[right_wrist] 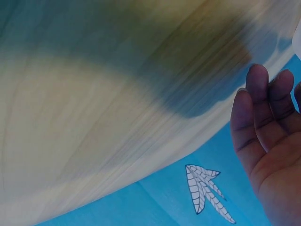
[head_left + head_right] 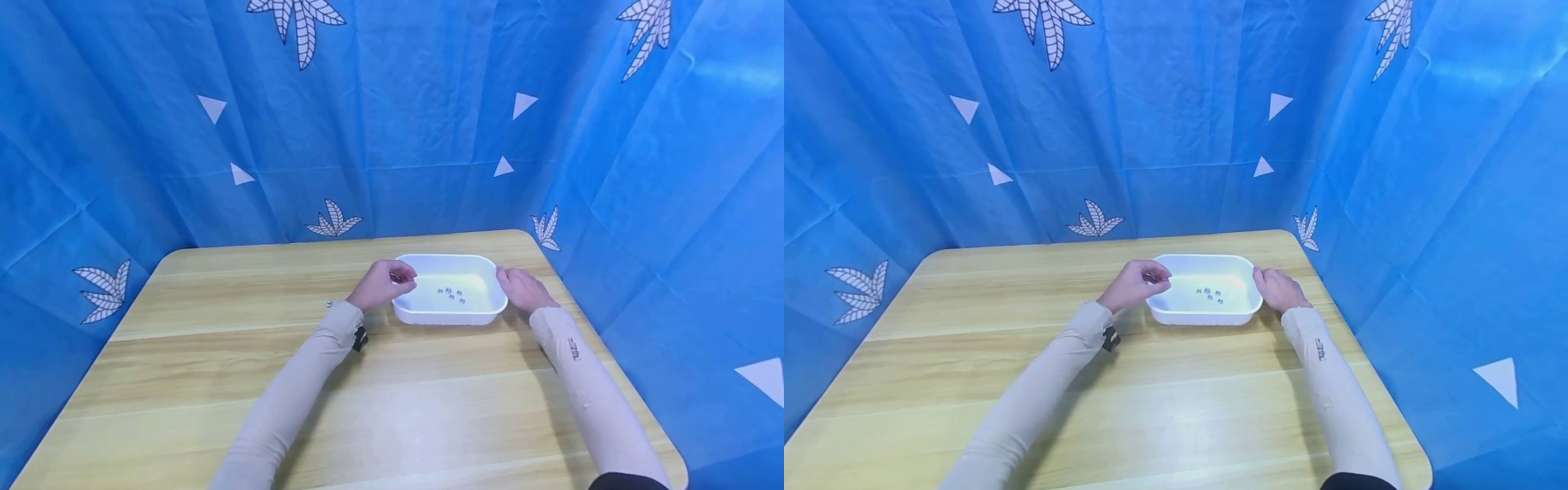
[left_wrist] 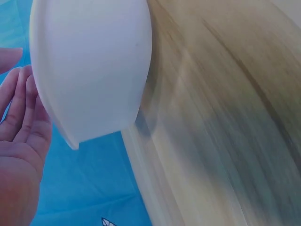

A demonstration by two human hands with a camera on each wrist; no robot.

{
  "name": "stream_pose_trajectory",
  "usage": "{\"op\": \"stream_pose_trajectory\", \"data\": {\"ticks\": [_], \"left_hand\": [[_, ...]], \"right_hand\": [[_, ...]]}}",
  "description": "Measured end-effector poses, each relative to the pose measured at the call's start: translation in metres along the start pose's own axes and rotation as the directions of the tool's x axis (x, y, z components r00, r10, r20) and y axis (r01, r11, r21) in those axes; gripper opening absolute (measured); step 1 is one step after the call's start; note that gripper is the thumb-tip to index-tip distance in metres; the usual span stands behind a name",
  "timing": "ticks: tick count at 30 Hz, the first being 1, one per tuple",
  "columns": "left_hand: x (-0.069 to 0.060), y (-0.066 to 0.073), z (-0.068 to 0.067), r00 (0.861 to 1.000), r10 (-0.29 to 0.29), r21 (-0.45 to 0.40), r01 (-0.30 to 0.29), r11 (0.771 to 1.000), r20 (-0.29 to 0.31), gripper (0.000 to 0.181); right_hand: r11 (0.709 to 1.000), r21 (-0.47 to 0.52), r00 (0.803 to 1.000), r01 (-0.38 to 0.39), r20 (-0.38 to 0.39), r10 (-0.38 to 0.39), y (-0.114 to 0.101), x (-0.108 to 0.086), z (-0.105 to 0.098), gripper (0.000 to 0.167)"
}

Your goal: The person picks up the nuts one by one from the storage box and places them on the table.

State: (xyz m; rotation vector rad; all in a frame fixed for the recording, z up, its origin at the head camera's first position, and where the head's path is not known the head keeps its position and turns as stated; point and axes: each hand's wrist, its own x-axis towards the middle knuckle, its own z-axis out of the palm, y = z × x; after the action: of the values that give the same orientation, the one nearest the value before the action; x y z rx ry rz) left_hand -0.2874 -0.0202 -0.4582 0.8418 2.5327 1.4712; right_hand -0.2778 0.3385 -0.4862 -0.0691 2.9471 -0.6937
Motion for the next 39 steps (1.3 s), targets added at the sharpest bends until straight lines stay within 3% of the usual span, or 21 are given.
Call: {"op": "stream_pose_trajectory", "data": {"ticks": [11, 18, 25, 34, 39], "left_hand": [[0.009, 0.006, 0.008, 0.998, -0.015, 0.075, 0.011, 0.997, 0.056, 0.025], [0.015, 0.008, 0.013, 0.995, -0.025, 0.119, 0.014, 0.993, 0.093, 0.024], [0.024, 0.010, 0.017, 0.990, -0.070, 0.165, 0.049, 0.985, 0.126, 0.025], [0.039, 0.004, 0.027, 0.986, -0.031, 0.203, -0.004, 0.979, 0.166, 0.022], [0.043, 0.001, 0.030, 0.986, -0.039, 0.224, 0.002, 0.975, 0.163, 0.021]], "right_hand": [[1.000, 0.012, 1.000, 0.013, 0.000, -0.013, 0.001, 0.001, 0.001, 0.079], [1.000, -0.001, 1.000, 0.004, 0.004, -0.004, 0.000, 0.001, 0.000, 0.089], [1.000, -0.007, 1.000, 0.006, 0.005, -0.006, -0.002, 0.000, -0.001, 0.077], [1.000, -0.011, 1.000, -0.013, 0.011, 0.013, -0.004, 0.001, 0.000, 0.080], [1.000, -0.012, 1.000, -0.003, 0.004, 0.003, -0.003, 0.002, -0.001, 0.079]]}}
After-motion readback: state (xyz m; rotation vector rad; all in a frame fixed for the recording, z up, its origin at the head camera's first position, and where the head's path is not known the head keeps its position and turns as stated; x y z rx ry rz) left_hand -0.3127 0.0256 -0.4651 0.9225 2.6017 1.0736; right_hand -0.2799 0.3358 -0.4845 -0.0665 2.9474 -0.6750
